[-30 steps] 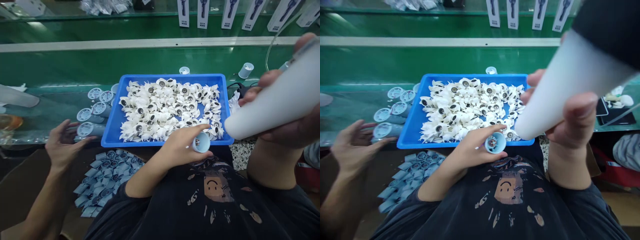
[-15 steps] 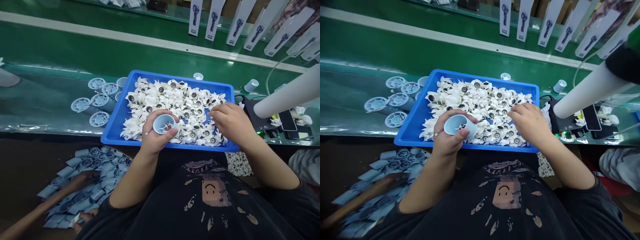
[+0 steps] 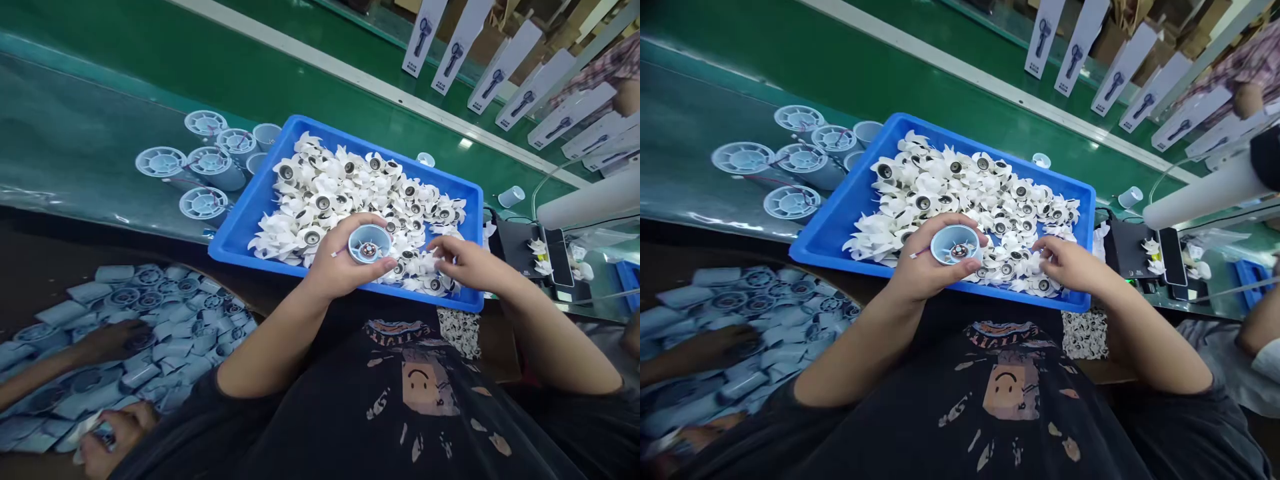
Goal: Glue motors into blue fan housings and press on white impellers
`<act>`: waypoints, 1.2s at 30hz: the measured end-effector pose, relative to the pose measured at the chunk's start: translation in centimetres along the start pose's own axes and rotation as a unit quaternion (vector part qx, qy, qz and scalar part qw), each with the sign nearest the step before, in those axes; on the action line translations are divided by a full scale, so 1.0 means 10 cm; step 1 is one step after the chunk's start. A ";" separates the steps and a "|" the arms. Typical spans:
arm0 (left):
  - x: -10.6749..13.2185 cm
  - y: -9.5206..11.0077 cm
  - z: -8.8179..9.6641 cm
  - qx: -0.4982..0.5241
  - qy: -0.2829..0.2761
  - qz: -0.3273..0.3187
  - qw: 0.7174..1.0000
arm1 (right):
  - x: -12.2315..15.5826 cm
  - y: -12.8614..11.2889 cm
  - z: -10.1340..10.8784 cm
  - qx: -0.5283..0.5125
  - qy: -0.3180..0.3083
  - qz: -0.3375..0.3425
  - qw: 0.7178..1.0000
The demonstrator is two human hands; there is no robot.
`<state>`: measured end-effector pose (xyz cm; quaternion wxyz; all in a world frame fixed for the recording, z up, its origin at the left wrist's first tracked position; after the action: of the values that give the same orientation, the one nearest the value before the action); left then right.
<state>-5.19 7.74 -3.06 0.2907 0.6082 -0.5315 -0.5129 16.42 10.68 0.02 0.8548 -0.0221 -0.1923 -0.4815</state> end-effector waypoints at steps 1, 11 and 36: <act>0.00 0.00 0.00 -0.005 -0.001 0.003 1.000 | 0.02 -0.04 -0.05 -0.014 -0.016 -0.001 1.000; 0.02 -0.02 -0.01 -0.021 -0.013 0.016 1.000 | 0.26 -0.38 -0.08 0.017 -0.012 -0.093 0.995; 0.30 0.22 -0.54 -0.436 -0.154 -0.254 0.849 | 0.60 -0.65 0.24 -0.202 0.353 0.069 0.911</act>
<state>-1.16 3.27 -0.41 0.3002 0.4463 -0.1179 -0.8347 13.10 2.84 3.41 0.8753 -0.0362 0.2254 -0.4263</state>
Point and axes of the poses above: each hand's wrist, its own x-axis away from the middle knuckle, its own z-axis out of the back of the hand, y = z × x, the point moved 5 cm from there along -x, towards the middle knuckle, and after that the axes turned 13 degrees about x, right-handed, at the moved point
